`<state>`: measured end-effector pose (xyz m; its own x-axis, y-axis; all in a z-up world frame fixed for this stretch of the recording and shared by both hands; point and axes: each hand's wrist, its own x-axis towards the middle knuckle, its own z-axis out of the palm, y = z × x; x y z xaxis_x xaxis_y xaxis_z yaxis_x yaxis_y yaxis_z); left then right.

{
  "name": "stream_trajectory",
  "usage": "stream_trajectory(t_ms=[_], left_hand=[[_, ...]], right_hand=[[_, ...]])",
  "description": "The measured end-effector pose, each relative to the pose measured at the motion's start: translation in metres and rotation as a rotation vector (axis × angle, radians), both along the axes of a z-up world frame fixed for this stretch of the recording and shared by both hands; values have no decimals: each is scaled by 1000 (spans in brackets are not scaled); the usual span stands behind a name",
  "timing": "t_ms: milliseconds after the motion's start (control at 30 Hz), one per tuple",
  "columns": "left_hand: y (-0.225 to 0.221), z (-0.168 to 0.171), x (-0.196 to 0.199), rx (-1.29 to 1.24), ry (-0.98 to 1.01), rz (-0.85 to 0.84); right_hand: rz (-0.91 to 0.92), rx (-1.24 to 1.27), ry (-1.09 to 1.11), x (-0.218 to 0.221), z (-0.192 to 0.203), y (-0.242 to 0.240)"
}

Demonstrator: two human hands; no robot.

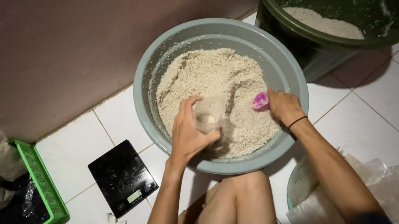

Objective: Scooping granular food material into plastic bags, weighing them on a digital scale for portion control, and placing them into a storage crate.

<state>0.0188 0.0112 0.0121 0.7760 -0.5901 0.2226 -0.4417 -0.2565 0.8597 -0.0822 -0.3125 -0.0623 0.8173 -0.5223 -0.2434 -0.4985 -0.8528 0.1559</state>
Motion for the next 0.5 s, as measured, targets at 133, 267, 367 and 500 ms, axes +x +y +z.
stream_trajectory(t_ms=[133, 267, 367, 500], left_hand=[[15, 5, -16, -13, -4, 66], [15, -12, -18, 97, -64, 39], [14, -24, -19, 66, -162, 76], [15, -26, -20, 16, -228, 119]], right_hand=[[23, -81, -50, 0, 8, -10], [77, -266, -103, 15, -30, -41], [150, -310, -84, 18, -26, -22], [146, -18, 6, 18, 28, 23]])
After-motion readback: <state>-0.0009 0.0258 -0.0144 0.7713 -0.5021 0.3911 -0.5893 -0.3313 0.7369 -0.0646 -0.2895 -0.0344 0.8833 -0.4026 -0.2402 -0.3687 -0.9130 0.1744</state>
